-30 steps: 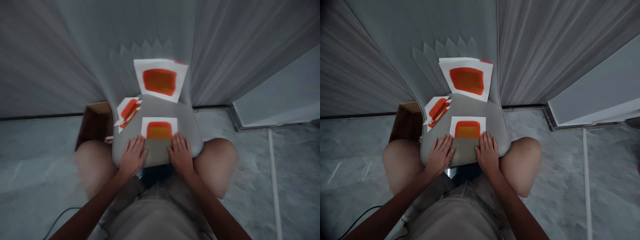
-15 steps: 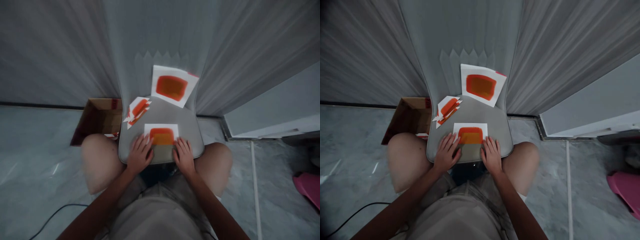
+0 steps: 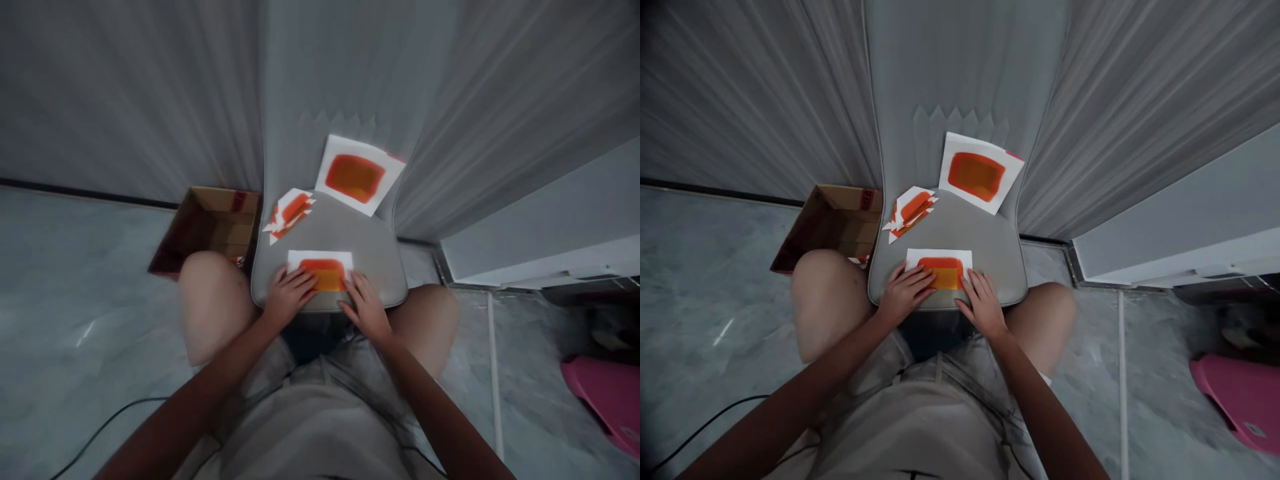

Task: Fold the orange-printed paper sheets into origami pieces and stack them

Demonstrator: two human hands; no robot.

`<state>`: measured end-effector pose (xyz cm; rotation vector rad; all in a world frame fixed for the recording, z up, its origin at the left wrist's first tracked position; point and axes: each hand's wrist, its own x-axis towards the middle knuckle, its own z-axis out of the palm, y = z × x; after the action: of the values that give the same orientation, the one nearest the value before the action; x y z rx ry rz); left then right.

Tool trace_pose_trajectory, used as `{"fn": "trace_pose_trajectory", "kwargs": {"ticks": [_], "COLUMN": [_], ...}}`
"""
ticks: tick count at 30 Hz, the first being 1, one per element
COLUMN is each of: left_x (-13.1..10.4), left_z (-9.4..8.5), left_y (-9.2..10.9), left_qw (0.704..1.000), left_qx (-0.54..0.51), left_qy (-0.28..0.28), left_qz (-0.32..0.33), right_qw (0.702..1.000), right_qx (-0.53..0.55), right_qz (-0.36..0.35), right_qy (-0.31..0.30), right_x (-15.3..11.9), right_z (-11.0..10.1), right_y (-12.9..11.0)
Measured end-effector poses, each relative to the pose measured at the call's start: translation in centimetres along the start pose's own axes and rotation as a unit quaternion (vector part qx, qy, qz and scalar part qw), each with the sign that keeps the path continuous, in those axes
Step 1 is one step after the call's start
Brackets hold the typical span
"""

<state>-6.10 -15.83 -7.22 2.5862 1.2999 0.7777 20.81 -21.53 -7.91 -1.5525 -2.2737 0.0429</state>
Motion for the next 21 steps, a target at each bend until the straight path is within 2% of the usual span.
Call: {"fn": "trace_pose_trajectory", "kwargs": {"ticks": [5, 11, 14, 18, 21], "left_x": [0.6, 2.3, 3.2, 3.9, 4.1], "left_z": [-0.2, -1.5, -2.3, -2.5, -1.9], "left_y": [-0.8, -1.8, -2.2, -1.8, -1.2], "left_qw": [1.000, 0.996, 0.996, 0.995, 0.991], "left_qx": [-0.011, -0.022, 0.008, 0.058, 0.078], "left_qy": [0.003, -0.065, -0.058, 0.002, -0.012], "left_qz": [0.028, 0.059, 0.063, 0.078, 0.109], "right_qw": [0.998, 0.997, 0.994, 0.985, 0.980], "right_qx": [0.031, 0.059, 0.102, 0.145, 0.141], "right_qz": [-0.037, -0.026, 0.000, 0.058, 0.100], "right_qy": [-0.026, -0.036, -0.038, -0.074, -0.095], "right_x": [1.8, 3.2, 4.7, 7.9, 10.1], "right_z": [-0.6, -1.9, -2.8, -3.4, -3.2], "right_y": [0.8, 1.6, 2.0, 2.7, 2.9]}}
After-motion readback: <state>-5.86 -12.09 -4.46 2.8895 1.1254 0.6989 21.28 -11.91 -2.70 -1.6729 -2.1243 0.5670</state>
